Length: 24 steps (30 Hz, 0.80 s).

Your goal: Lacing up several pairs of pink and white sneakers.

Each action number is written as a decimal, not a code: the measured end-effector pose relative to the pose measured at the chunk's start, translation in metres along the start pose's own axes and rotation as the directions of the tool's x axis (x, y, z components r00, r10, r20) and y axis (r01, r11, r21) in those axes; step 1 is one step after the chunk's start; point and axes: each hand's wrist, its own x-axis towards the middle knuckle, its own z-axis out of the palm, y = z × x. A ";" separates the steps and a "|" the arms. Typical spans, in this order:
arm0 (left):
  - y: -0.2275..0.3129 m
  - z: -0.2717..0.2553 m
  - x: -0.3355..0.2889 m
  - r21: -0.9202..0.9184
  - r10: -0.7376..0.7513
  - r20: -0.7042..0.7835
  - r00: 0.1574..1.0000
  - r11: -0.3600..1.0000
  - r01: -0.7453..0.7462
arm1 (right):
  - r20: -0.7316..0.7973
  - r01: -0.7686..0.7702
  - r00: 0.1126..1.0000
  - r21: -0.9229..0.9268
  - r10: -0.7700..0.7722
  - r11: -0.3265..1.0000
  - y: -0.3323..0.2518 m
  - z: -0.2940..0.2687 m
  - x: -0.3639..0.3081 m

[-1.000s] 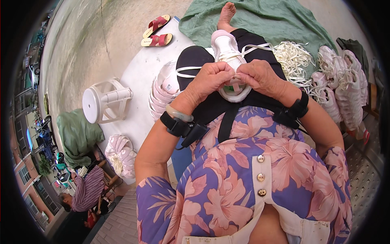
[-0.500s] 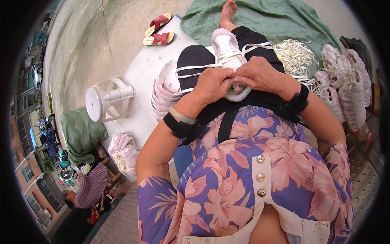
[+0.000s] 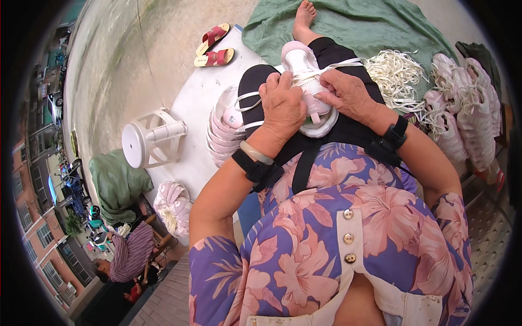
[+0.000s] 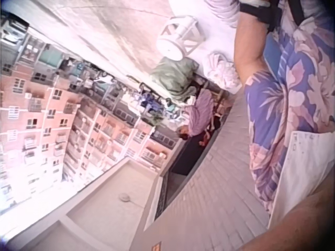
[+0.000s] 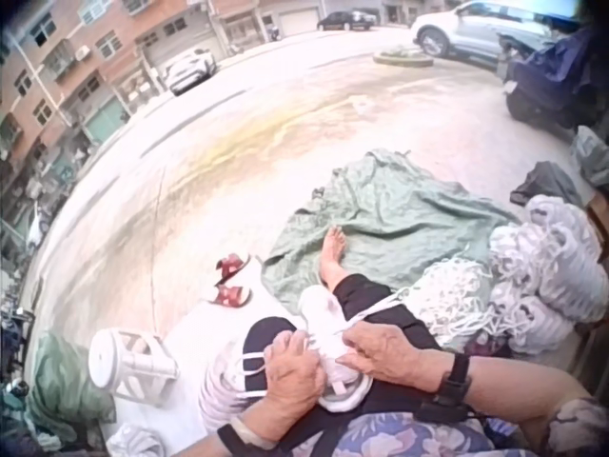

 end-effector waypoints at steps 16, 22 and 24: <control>0.005 0.003 0.007 0.178 -0.015 0.120 0.993 0.984 -0.006 | 0.080 -0.129 0.989 0.087 0.122 0.988 0.012 0.005 0.002; -0.006 0.012 0.001 0.019 -0.010 0.152 0.988 1.000 0.007 | 0.055 -0.083 0.995 0.099 0.078 0.992 0.019 0.010 0.002; -0.014 0.015 -0.003 -0.096 -0.017 0.125 0.992 0.995 0.029 | 0.046 -0.069 0.997 0.097 0.065 0.993 0.019 0.012 0.002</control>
